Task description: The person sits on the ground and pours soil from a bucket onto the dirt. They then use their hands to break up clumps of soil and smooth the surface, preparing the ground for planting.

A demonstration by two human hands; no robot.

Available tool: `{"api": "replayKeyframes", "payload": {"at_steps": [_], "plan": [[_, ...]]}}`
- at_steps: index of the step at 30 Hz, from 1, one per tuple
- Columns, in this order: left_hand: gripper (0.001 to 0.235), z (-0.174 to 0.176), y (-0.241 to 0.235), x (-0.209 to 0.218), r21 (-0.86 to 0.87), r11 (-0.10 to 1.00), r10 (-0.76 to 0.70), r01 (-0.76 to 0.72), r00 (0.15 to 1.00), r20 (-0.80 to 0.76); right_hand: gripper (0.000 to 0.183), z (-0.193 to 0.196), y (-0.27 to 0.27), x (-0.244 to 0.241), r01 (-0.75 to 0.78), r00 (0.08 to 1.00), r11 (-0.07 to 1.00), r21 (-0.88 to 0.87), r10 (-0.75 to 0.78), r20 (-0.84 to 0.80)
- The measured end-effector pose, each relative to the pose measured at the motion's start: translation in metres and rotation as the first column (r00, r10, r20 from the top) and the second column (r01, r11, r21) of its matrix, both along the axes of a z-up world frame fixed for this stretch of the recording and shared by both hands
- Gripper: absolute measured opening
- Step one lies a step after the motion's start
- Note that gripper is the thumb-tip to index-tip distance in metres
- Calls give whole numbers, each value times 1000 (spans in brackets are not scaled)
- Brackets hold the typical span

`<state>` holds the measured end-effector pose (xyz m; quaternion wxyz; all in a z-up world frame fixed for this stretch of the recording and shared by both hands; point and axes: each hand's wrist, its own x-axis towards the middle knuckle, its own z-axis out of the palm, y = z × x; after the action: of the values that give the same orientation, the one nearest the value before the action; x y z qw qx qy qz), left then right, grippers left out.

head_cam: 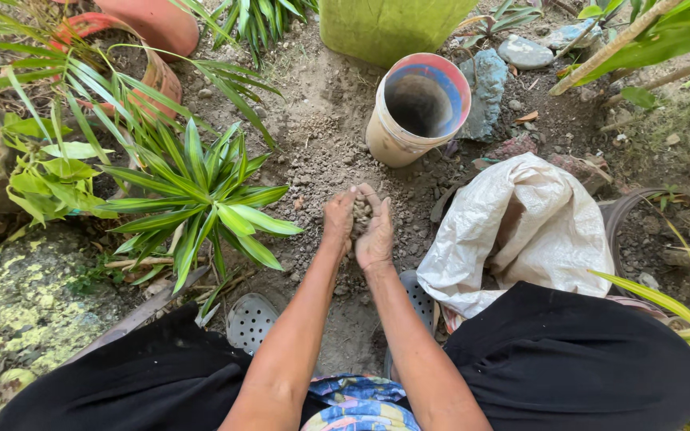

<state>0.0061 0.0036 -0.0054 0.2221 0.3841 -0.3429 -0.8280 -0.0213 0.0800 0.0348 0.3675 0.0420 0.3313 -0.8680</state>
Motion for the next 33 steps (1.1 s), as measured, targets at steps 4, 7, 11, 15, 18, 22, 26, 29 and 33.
{"api": "replayKeyframes", "payload": {"at_steps": [4, 7, 11, 15, 18, 22, 26, 29, 33], "plan": [[32, -4, 26, 5, 81, 996, -5, 24, 975, -223, 59, -27, 8, -10, 61, 987, 989, 135, -39, -158], [45, 1, 31, 12, -72, 997, -14, -3, 973, -232, 60, -32, 10, -1, 66, 987, 989, 129, -46, -155], [56, 23, 23, 14, -390, 906, -159, 165, 986, 47, 63, -11, 7, 4, 47, 975, 957, 285, 18, -221], [56, 42, 18, 8, -832, 495, -87, 252, 967, 242, 61, 3, 4, 6, 20, 986, 963, 270, 25, -163], [55, 53, 18, 7, -844, 271, -19, 462, 879, 476, 67, 4, 10, 5, -60, 995, 966, 252, 38, 91], [53, 75, 16, 5, -802, 11, 120, 597, 795, 594, 69, 0, 11, -9, -90, 993, 989, 120, 79, 90], [50, 92, 18, 7, -826, -100, 190, 554, 826, 531, 70, -9, 12, -15, -81, 993, 996, 44, 77, 94], [50, 105, 16, 9, -857, -93, 130, 506, 860, 494, 73, -8, 10, -19, -133, 988, 991, -2, 133, 83], [40, 116, 17, 12, -894, -74, -34, 442, 895, 445, 71, -9, 8, -18, -164, 978, 941, -295, 195, 77]]}}
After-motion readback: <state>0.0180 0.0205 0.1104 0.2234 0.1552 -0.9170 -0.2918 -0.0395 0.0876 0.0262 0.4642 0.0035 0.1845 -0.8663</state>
